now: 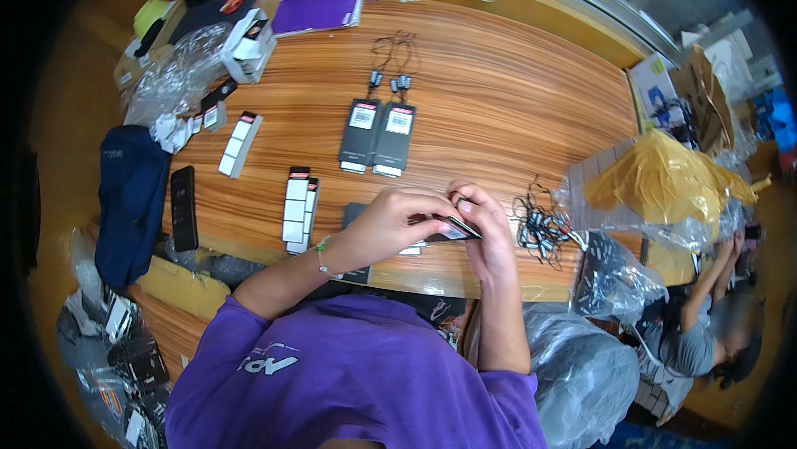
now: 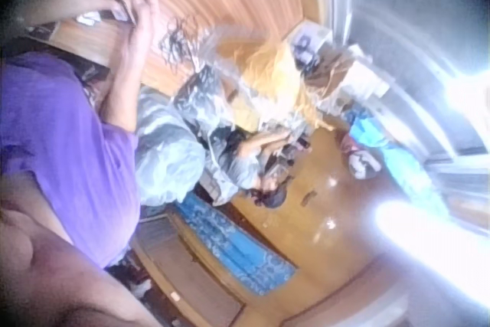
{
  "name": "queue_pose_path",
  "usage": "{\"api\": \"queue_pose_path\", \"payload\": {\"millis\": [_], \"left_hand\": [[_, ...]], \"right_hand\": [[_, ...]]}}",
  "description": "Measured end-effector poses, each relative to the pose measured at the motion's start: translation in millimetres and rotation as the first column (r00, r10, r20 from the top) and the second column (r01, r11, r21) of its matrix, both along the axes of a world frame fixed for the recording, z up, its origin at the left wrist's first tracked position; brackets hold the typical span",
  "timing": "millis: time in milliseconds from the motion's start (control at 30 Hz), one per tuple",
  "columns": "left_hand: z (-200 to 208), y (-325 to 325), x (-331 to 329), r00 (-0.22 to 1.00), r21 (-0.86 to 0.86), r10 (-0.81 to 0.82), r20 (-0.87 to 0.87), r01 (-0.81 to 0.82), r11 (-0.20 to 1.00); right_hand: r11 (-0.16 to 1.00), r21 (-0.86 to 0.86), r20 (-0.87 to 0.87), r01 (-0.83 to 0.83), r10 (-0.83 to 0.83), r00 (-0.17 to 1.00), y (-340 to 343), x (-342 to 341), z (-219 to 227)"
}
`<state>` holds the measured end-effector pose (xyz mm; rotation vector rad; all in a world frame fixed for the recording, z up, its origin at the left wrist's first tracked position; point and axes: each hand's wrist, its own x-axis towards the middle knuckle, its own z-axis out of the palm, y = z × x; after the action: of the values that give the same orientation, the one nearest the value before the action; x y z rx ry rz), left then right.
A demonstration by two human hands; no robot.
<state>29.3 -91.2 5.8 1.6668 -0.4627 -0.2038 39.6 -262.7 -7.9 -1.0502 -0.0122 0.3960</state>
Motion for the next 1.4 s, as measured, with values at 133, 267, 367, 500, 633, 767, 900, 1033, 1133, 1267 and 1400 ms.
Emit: {"api": "queue_pose_path", "payload": {"millis": [133,267,367,500,633,767,900,1033,1133,1267,1400], "left_hand": [[-1,2,-1,0.991,-0.007,-0.062,0.119,0.063,0.998],[4,0,-6,0.991,0.029,-0.052,0.127,0.048,0.998],[5,5,-9,0.990,0.031,-0.052,0.133,0.049,0.998],[5,3,-11,0.993,0.008,-0.059,0.097,0.059,0.998],[5,4,-3,0.996,-0.160,0.037,0.077,-0.024,0.987],[11,22,8,0.980,-0.172,0.184,0.080,-0.168,0.971],[23,30,9,0.981,-0.194,0.196,0.009,-0.190,0.962],[23,31,8,0.981,-0.219,0.196,-0.009,-0.193,0.956],[20,28,6,0.981,-0.249,0.195,-0.004,-0.189,0.950],[21,30,6,0.984,-0.247,0.177,-0.002,-0.172,0.954],[22,31,5,0.987,-0.257,0.156,-0.027,-0.157,0.954]], "right_hand": [[0.992,0.104,0.013,0.077,-0.079,0.997,-7,3,-9],[0.976,0.196,0.057,0.097,-0.110,0.992,-34,17,-13],[0.961,0.275,0.089,0.035,-0.061,0.994,-43,24,3],[0.866,0.487,0.003,0.112,-0.130,0.992,-38,27,31],[0.809,0.586,0.153,-0.032,-0.072,0.986,-42,30,37],[0.950,0.171,0.267,0.260,-0.298,0.916,-19,18,40],[0.851,-0.214,0.472,0.479,-0.340,0.814,-5,12,27],[0.798,-0.281,0.499,0.534,-0.354,0.791,-1,13,20],[0.797,-0.297,0.487,0.526,-0.348,0.801,-5,14,21],[0.780,-0.319,0.490,0.539,-0.351,0.798,-5,16,19],[0.800,-0.314,0.469,0.511,-0.338,0.816,-2,14,19]]}}
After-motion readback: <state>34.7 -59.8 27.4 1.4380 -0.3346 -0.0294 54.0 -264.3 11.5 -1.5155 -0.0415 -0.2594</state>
